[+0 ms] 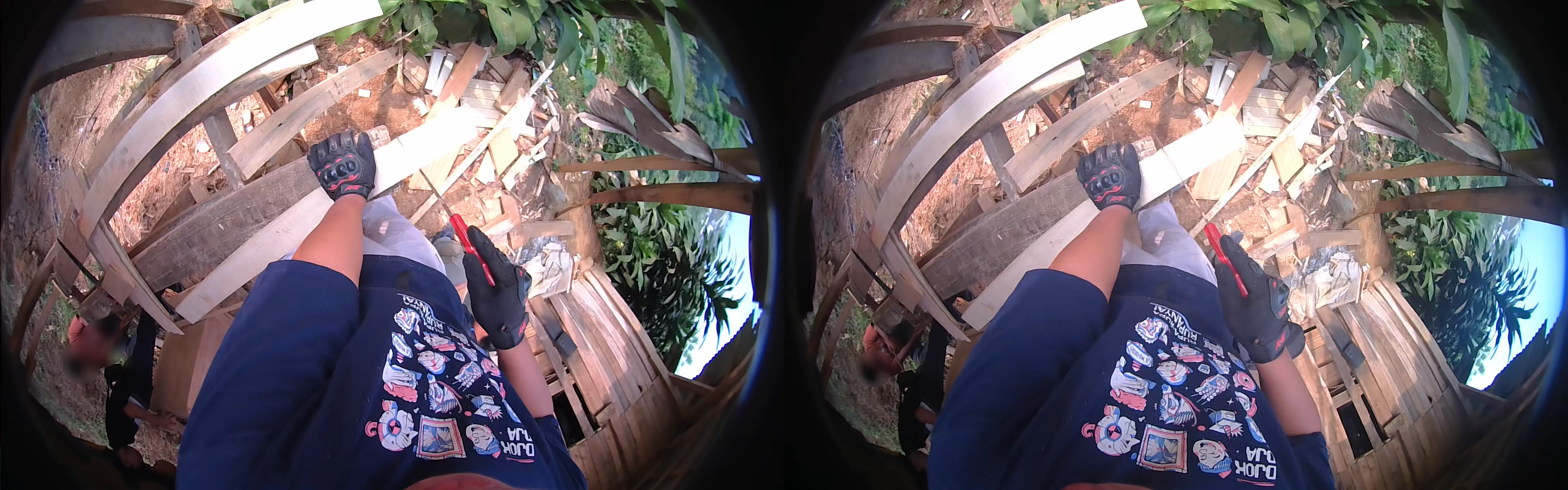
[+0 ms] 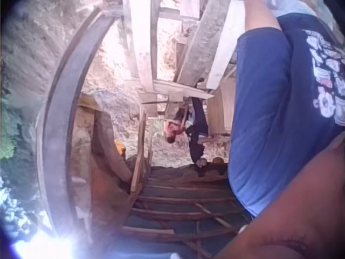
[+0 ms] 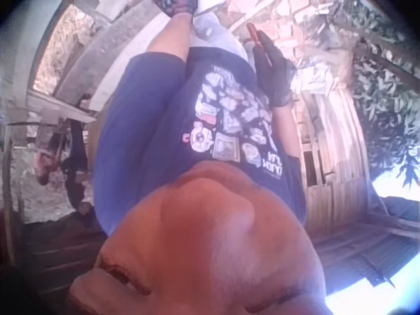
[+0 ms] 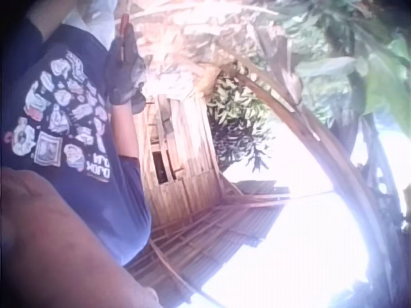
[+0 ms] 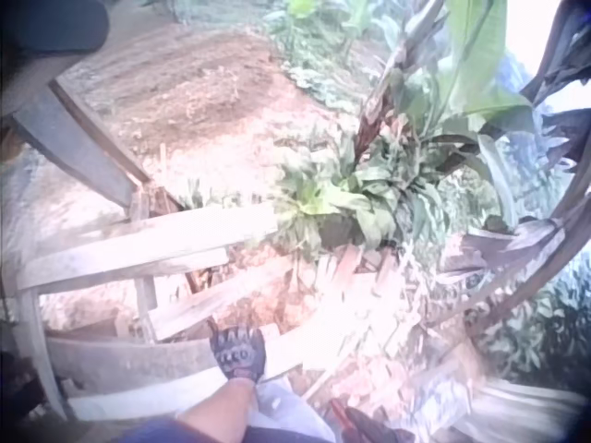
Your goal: The person uses a hand saw to cut a long wooden plank resting on a wooden frame. After sawing through the plank, the person lifts the cut piece and places it on a nearby pile of wood.
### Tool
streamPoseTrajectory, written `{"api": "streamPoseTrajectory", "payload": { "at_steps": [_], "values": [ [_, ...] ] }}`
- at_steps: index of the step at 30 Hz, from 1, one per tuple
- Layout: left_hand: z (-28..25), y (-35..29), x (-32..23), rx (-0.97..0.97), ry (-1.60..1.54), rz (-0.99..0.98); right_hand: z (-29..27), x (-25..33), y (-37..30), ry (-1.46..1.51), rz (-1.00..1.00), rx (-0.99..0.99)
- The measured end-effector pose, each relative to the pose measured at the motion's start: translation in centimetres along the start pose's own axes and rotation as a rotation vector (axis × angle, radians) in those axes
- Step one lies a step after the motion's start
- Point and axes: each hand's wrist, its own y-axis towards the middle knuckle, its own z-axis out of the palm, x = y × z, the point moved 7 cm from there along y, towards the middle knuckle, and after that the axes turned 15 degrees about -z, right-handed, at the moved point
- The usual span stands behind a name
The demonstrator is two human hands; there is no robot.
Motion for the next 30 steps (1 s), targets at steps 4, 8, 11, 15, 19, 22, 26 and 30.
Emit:
{"api": "streamPoseTrajectory", "payload": {
  "at_steps": [4,8,11,15,19,22,26,30],
  "values": [
    [-0.3,0.1,-0.1,0.045,0.012,-0.011,4.4,-1.7,2.4,0.057,-0.17,-0.034],
    [-0.5,-0.3,0.1,-0.014,-0.023,-0.018,6.3,-1.2,5.9,-0.028,-0.178,-0.009],
    [-0.1,0.1,0.0,0.03,0.013,-0.03,6.6,-1.4,8.1,-0.128,-0.304,0.014],
    [-0.4,0.0,-0.1,0.006,0.007,-0.026,9.3,-3.5,11.6,-0.023,-0.303,-0.105],
    [0.3,-0.2,0.2,-0.013,0.019,-0.004,14.8,-7.4,17.9,-0.089,-0.241,-0.032],
    [0.3,-0.1,0.3,0.046,0.026,-0.009,15.4,-8.5,17.7,-0.042,-0.325,-0.061],
    [0.0,-0.2,0.3,0.022,0.001,-0.004,14.5,-7.5,16.7,0.017,-0.3,-0.042],
    [-0.3,0.0,0.1,0.019,0.007,-0.007,13.4,-7.9,13.3,0.028,-0.346,-0.023]
  ]
}}
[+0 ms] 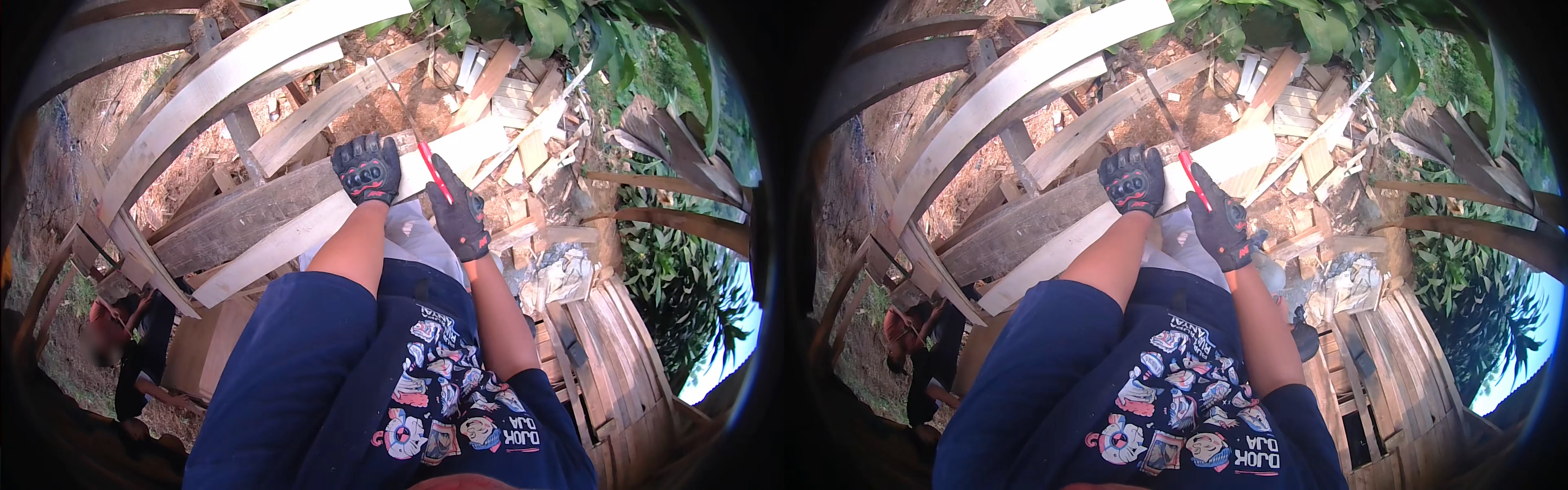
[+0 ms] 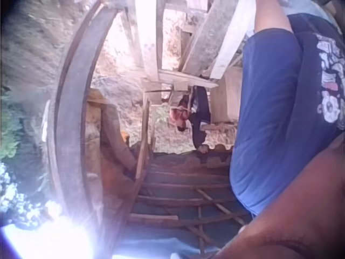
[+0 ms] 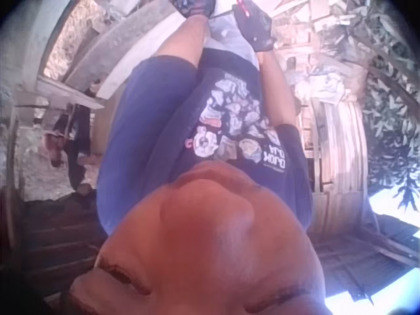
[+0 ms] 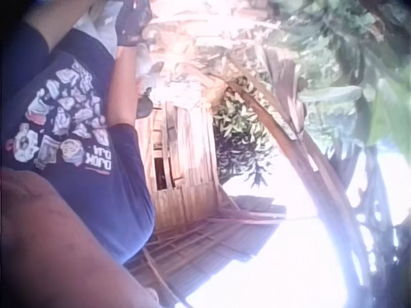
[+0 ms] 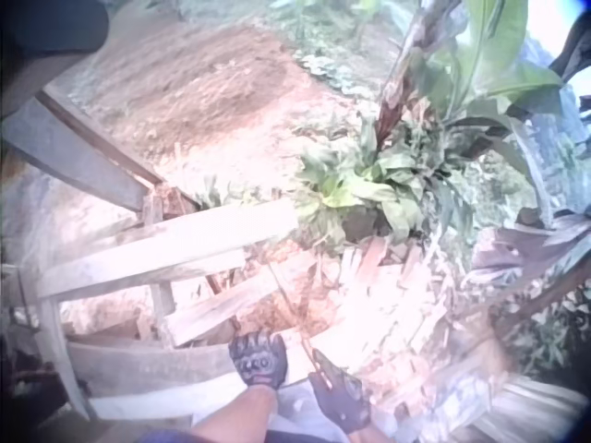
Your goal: The person uses a hand saw to cut a long wooden plank resting on a wooden frame. After sawing through the plank, the person lifts the cut piece and places it on a nearby pile of wood.
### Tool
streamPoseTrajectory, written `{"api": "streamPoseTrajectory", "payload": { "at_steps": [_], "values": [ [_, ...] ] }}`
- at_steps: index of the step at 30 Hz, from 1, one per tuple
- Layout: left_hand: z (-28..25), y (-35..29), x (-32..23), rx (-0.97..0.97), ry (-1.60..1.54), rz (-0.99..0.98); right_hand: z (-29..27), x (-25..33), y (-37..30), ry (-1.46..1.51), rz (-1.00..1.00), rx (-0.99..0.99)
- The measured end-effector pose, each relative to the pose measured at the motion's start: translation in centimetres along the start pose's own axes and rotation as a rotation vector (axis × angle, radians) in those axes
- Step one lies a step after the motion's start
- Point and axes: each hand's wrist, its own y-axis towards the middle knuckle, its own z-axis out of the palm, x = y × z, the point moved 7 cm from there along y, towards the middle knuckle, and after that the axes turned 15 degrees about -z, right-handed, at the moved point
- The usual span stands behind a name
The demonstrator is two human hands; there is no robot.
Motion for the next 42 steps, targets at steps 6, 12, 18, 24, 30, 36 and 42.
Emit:
{"api": "streamPoseTrajectory", "payload": {
  "at_steps": [6,12,18,24,30,36,42],
  "values": [
    [1.1,0.3,0.0,0.059,0.021,0.021,-5.1,6.7,-4.8,-0.024,0.149,0.066],
    [1.3,0.2,0.1,0.107,0.037,-0.05,-14.9,13.8,-12.8,-0.106,0.253,0.066],
    [0.9,0.1,0.1,0.052,0.039,-0.031,-11.4,11.0,-8.2,-0.061,0.275,0.062],
    [1.4,0.2,0.0,0.115,0.052,-0.039,-7.6,8.0,-4.1,-0.14,0.16,0.049],
    [0.9,0.2,-0.1,0.095,0.062,-0.036,-3.4,4.2,-1.6,-0.054,0.079,-0.09],
    [0.9,-0.1,-0.3,0.14,0.077,-0.034,1.6,-2.5,3.5,-0.068,0.011,-0.067],
    [0.4,-0.2,-0.5,0.107,0.098,-0.005,1.2,-1.9,0.8,0.104,0.012,-0.087]
  ]
}}
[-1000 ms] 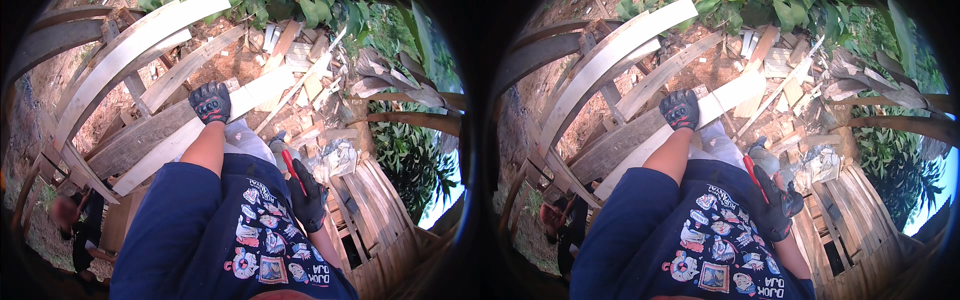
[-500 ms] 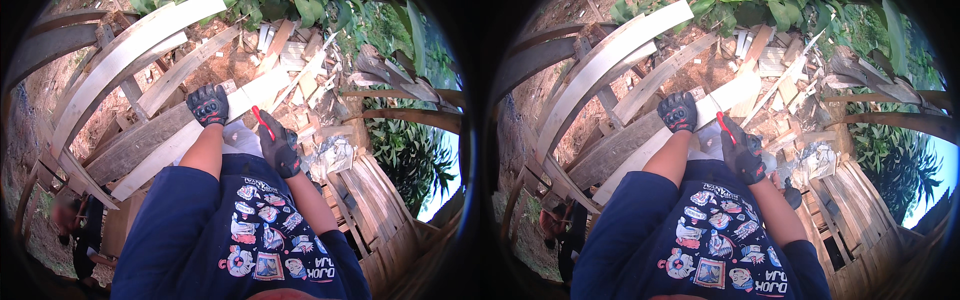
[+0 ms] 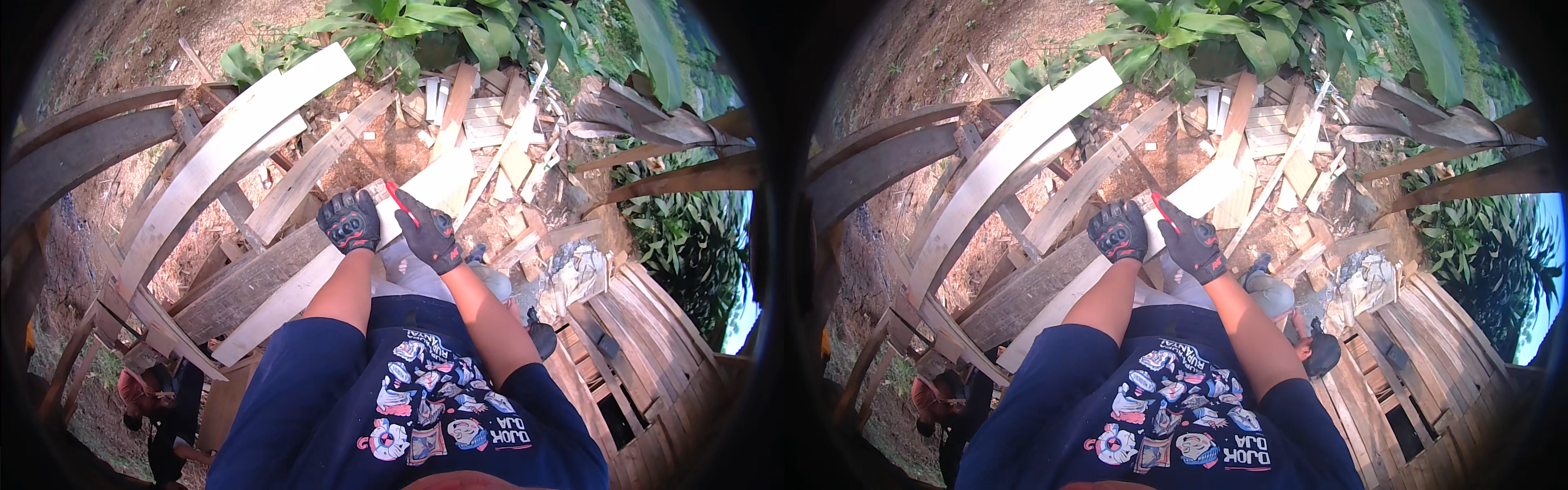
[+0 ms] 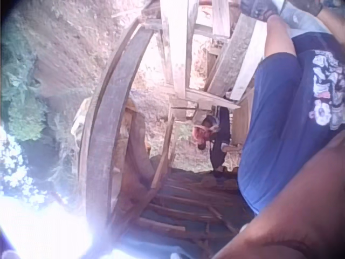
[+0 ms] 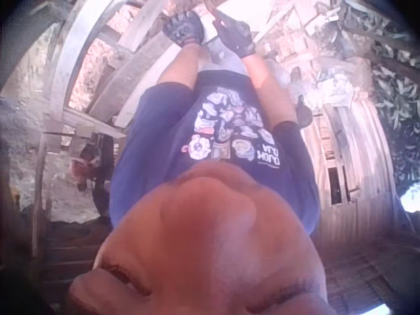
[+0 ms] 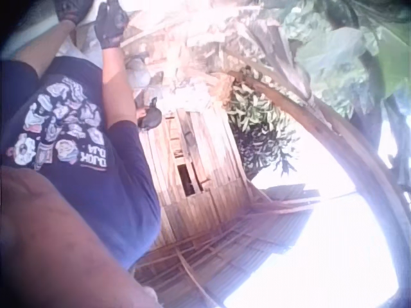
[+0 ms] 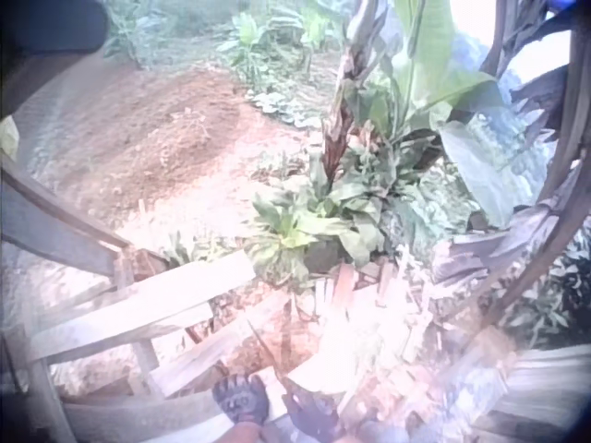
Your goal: The person uses a hand saw to cut a long wooden plank resting on a wooden frame. After sawing through the plank, the person lifts the cut piece and places it on a nearby pile of wood.
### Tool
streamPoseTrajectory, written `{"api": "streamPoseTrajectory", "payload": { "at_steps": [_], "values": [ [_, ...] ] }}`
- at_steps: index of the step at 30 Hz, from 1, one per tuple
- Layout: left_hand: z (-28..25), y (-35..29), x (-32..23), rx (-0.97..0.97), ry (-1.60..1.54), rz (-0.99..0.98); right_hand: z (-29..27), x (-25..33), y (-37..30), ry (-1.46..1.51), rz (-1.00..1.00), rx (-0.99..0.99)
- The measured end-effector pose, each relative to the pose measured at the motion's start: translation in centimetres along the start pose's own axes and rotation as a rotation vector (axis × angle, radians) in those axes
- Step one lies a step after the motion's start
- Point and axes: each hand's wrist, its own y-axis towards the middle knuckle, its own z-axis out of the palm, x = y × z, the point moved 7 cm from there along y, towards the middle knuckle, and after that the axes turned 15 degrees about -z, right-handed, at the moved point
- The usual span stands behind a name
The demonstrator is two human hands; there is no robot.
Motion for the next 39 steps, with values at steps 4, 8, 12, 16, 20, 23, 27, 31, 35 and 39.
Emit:
{"api": "streamPoseTrajectory", "payload": {
  "at_steps": [4,8,12,16,20,23,27,31,35,39],
  "values": [
    [1.4,0.4,-0.1,-0.021,0.055,0.06,-2.4,2.5,-3.5,-0.127,-0.034,-0.044],
    [1.1,0.8,-1.1,0.028,0.131,0.076,-6.1,8.3,-5.9,-0.258,0.007,-0.014],
    [2.0,0.3,-0.3,-0.021,0.183,0.107,-12.6,14.8,-12.5,-0.347,0.137,0.029],
    [0.9,-0.1,-1.1,-0.072,0.191,0.135,-15.9,19.0,-12.4,-0.368,0.056,-0.087],
    [0.9,0.0,-1.4,-0.042,0.254,0.122,-11.8,15.0,-11.3,-0.568,-0.091,0.024],
    [1.6,0.3,-0.9,-0.092,0.212,0.092,-10.9,12.1,-9.6,-0.433,0.05,-0.097],
    [2.0,0.3,-0.6,-0.125,0.236,0.122,-8.0,9.5,-9.9,-0.389,-0.027,-0.255],
    [1.1,0.2,-1.1,-0.133,0.265,0.099,-7.4,9.3,-9.6,-0.367,0.028,-0.206],
    [2.5,0.6,0.0,-0.089,0.199,0.07,-7.6,10.7,-8.3,-0.43,-0.064,-0.188],
    [2.8,0.6,-0.2,-0.057,0.211,0.066,-7.3,8.1,-7.5,-0.355,0.03,-0.164]
  ]
}}
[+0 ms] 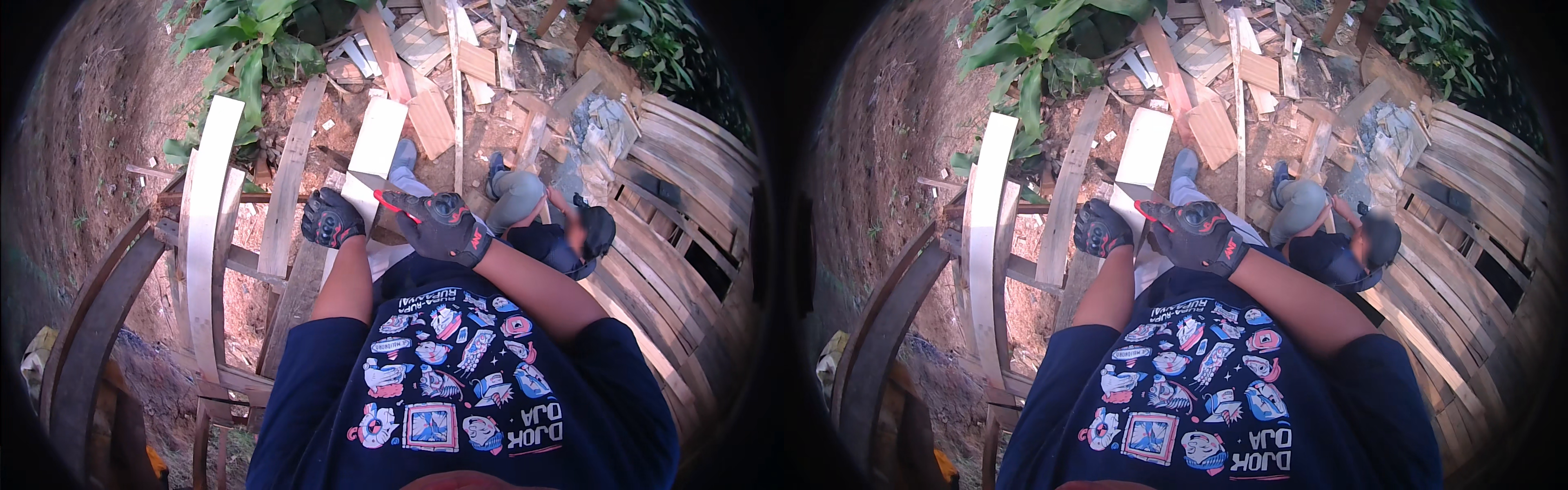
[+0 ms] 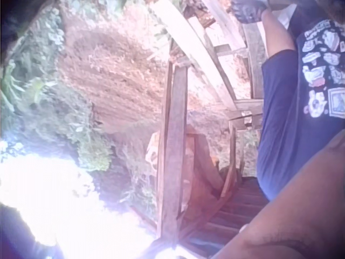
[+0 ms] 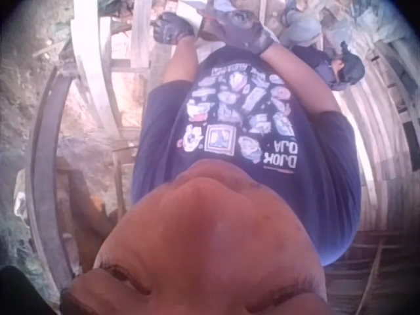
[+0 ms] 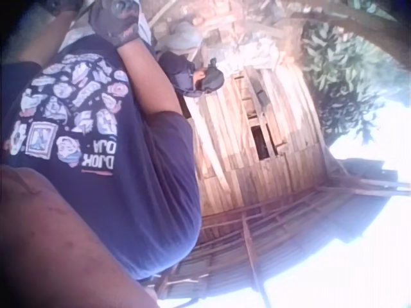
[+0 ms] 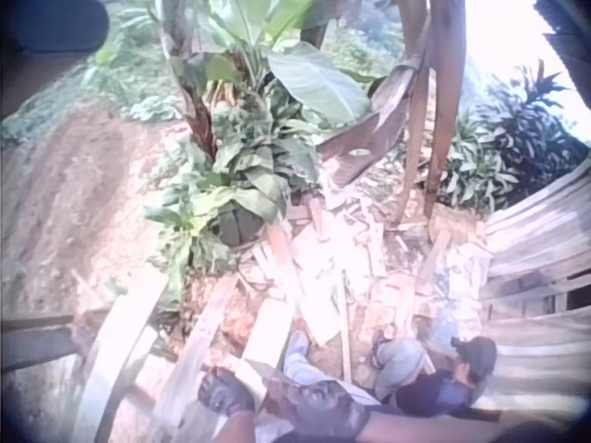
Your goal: The person uses a hand saw to cut a long wooden plank resting on a wooden frame. After sawing through the plank, the person lifts the cut piece and places it on a nearby pile of wood.
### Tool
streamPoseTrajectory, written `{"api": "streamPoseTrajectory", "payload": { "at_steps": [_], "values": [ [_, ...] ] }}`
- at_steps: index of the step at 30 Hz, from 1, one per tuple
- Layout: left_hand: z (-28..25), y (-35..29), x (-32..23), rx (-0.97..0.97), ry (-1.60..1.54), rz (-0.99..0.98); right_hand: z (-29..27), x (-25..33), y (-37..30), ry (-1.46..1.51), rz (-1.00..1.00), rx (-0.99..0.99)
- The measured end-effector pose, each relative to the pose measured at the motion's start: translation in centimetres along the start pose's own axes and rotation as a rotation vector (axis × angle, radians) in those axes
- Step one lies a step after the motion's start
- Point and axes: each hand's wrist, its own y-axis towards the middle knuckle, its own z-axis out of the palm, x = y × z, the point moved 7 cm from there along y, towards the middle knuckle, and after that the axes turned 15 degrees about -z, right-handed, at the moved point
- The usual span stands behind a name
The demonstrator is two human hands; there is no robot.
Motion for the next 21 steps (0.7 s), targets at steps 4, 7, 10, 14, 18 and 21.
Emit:
{"api": "streamPoseTrajectory", "payload": {
  "at_steps": [4,7,10,14,18,21],
  "values": [
    [0.1,0.0,-0.2,-0.081,0.037,0.036,-1.0,-4.0,2.3,0.031,-0.027,-0.057],
    [0.6,0.2,0.0,-0.069,0.042,0.056,-1.8,-4.4,4.2,0.067,0.001,-0.03],
    [0.6,0.8,-0.3,-0.02,0.06,0.083,0.3,-2.0,2.0,0.056,-0.019,0.048],
    [0.9,0.0,0.5,-0.01,0.054,0.031,1.7,0.7,-0.4,0.135,0.056,-0.014],
    [1.4,0.0,0.4,-0.06,0.115,0.112,1.5,0.4,0.1,0.209,0.084,0.004],
    [-0.2,-0.3,-0.4,0.036,0.056,0.049,1.4,0.1,0.0,0.207,0.037,-0.067]
  ]
}}
